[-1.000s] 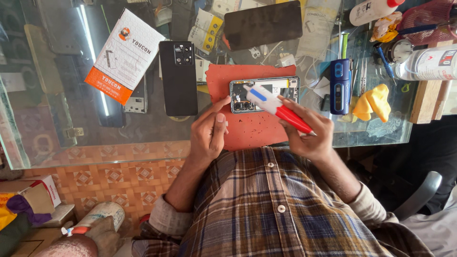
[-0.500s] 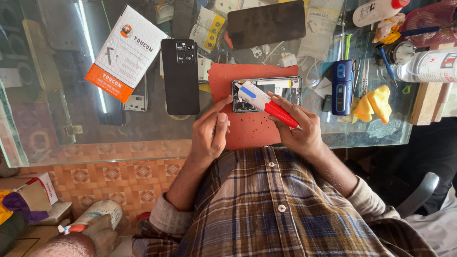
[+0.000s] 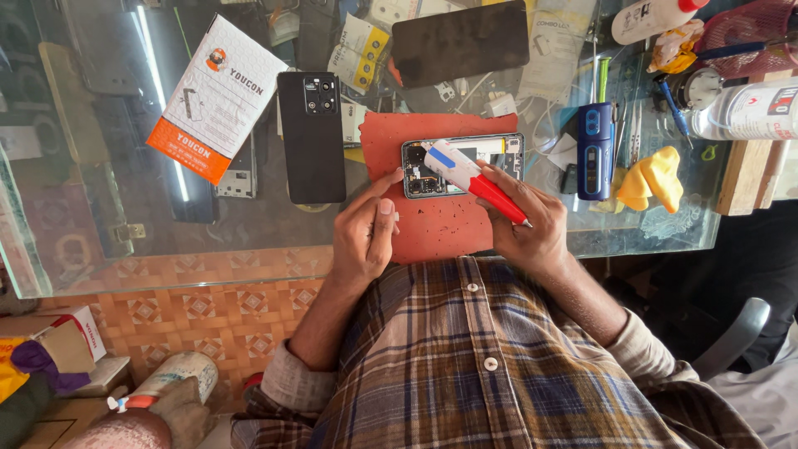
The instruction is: The person removes the back cover of a smartphone, cleans the internal components with a cloth, applies adhesive to the frame, and reattaches the back cover. They then wrap rubber bands around the phone to hold the cover in place while the adhesive sets.
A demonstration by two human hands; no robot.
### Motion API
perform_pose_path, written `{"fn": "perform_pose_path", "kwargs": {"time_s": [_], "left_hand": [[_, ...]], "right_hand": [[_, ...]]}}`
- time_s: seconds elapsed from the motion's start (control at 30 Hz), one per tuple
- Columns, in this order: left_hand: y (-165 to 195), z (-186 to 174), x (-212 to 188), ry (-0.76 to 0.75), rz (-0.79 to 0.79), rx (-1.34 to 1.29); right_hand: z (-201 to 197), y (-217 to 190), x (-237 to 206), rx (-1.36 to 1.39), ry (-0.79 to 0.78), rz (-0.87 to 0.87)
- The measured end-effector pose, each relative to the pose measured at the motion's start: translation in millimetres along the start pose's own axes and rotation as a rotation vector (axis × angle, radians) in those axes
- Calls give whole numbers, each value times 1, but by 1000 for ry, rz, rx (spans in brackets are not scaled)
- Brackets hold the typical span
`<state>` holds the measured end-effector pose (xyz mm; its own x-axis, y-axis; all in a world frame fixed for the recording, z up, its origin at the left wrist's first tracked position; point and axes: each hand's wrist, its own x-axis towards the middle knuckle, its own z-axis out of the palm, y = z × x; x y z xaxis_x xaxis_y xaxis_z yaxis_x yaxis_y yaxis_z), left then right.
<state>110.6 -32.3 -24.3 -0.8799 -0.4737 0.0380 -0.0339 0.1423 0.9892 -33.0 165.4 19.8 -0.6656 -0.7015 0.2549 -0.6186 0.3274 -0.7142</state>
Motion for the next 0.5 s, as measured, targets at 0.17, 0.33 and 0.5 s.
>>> {"fn": "perform_pose_path", "kwargs": {"time_s": [0.17, 0.33, 0.5], "left_hand": [[1, -1, 0, -5, 8, -8], [3, -2, 1, -2, 2, -7], [4, -3, 1, -5, 2, 4]], "right_hand": [[-3, 0, -2, 2, 20, 36], [-8, 2, -5, -9, 31, 49], [-12, 2, -7, -10, 63, 53]]}}
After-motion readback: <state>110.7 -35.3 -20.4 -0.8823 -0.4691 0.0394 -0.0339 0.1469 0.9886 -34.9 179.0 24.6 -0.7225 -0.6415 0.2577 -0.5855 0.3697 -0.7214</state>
